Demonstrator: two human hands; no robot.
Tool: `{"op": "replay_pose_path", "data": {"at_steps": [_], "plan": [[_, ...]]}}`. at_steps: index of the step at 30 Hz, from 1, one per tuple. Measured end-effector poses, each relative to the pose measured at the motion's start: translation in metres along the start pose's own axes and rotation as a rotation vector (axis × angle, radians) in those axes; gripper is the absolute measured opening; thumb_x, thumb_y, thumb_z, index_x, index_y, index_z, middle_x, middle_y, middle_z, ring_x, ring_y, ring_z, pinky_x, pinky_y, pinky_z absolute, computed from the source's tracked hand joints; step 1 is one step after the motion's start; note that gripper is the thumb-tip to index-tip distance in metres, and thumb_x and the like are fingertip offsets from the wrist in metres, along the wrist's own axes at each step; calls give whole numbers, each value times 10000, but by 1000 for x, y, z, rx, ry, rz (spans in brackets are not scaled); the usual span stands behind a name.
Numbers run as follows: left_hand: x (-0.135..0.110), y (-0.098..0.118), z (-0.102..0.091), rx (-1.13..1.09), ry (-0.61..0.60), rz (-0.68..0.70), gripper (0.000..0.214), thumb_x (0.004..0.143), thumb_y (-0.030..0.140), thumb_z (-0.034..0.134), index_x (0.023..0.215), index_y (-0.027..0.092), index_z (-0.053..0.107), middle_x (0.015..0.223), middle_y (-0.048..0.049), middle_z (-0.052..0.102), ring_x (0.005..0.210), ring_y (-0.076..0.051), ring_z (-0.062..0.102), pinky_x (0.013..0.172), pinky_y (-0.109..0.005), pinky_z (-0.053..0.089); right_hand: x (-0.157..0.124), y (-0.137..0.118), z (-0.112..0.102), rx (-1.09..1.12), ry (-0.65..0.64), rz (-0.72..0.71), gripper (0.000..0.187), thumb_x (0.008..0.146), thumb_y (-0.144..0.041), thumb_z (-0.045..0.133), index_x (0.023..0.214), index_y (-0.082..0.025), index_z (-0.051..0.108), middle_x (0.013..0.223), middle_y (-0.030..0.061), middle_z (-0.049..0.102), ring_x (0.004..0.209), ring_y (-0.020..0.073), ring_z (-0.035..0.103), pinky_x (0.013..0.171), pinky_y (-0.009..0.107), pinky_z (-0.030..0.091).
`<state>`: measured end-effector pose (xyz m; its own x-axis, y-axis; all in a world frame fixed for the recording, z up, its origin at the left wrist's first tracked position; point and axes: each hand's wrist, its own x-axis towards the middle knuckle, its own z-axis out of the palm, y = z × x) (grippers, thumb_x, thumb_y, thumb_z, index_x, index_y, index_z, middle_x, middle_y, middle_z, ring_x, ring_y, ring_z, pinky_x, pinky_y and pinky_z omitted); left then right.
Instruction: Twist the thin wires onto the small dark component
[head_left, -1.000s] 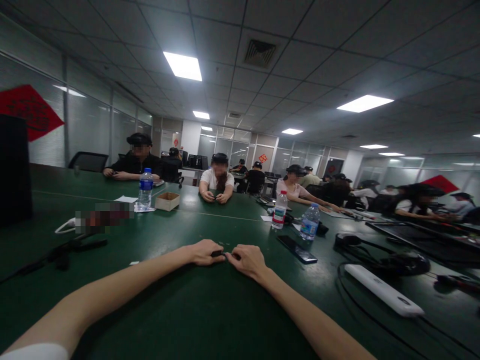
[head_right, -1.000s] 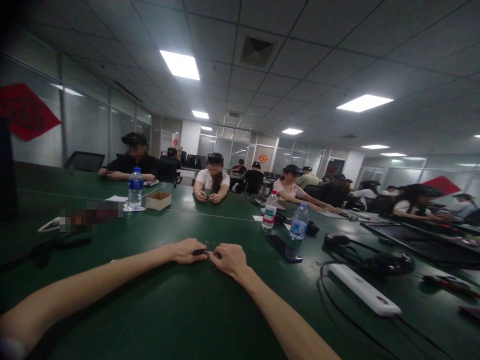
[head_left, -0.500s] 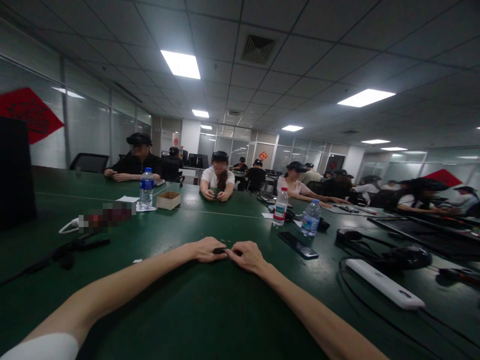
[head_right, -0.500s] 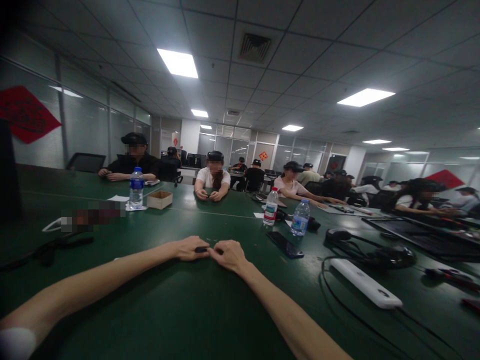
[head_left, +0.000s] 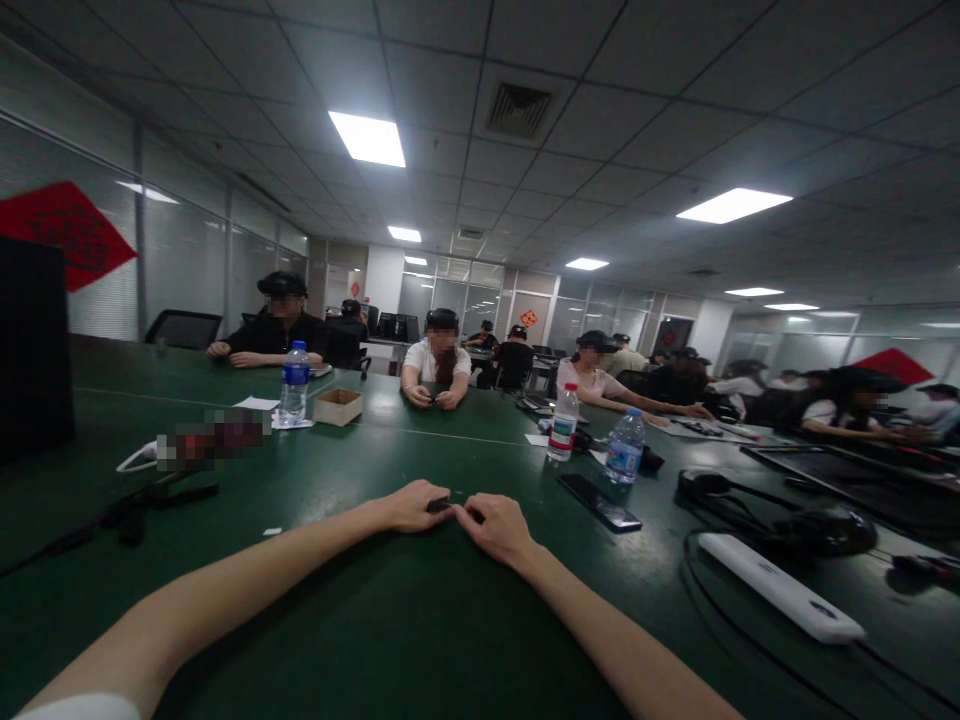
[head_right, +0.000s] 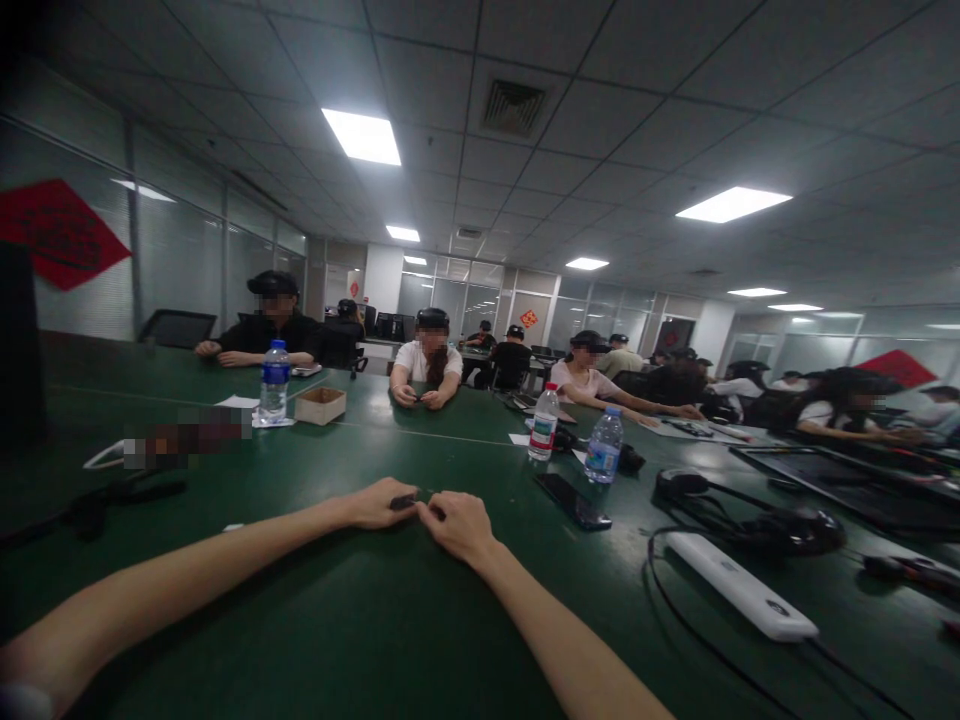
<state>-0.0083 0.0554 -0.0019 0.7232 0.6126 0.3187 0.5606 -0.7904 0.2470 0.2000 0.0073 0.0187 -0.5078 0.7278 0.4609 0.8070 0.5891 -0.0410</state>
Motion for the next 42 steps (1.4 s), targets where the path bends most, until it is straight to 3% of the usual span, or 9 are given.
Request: {"op": "replay_pose_path", "data": {"at_steps": [6, 13, 20, 30, 42], "plan": [[0, 3, -2, -11, 29, -76, 309, 840, 493, 467, 882, 190, 511, 797, -21, 570, 697, -147, 516, 615, -230, 334, -3, 9, -7, -1, -26, 89, 507, 922, -532, 322, 725, -200, 650, 734, 23, 643, 644, 123, 552, 595, 221, 350], [-1, 4, -3, -93, 33, -111, 295, 813, 387, 501, 1029, 200, 431, 944, -53, 574, 833, -196, 543, 749, -286, 382, -2, 8, -7, 5, -49, 116, 507, 922, -536, 313, 750, -204, 656, 763, 22, 648, 667, 123, 562, 602, 218, 371], [-2, 6, -3, -101, 82, -68, 390, 839, 482, 483, 1104, 200, 431, 956, -56, 574, 815, -183, 544, 705, -270, 374, -3, 8, -8, 18, -60, 111, 510, 923, -536, 305, 753, -207, 656, 755, 18, 644, 656, 122, 554, 606, 219, 362], [1, 3, -1, -104, 168, -65, 546, 634, 670, 652, 819, 165, 555, 730, 19, 556, 633, -100, 480, 559, -204, 288, -2, 6, -8, -35, -34, 100, 446, 917, -484, 350, 730, -206, 644, 755, 17, 651, 650, 121, 556, 575, 215, 327], [0, 8, -4, -175, 200, -92, 594, 579, 671, 691, 893, 170, 634, 772, 1, 620, 673, -115, 535, 585, -203, 331, -3, 4, -13, -11, -52, 103, 462, 919, -505, 342, 739, -204, 644, 757, 23, 647, 649, 125, 552, 589, 213, 353]]}}
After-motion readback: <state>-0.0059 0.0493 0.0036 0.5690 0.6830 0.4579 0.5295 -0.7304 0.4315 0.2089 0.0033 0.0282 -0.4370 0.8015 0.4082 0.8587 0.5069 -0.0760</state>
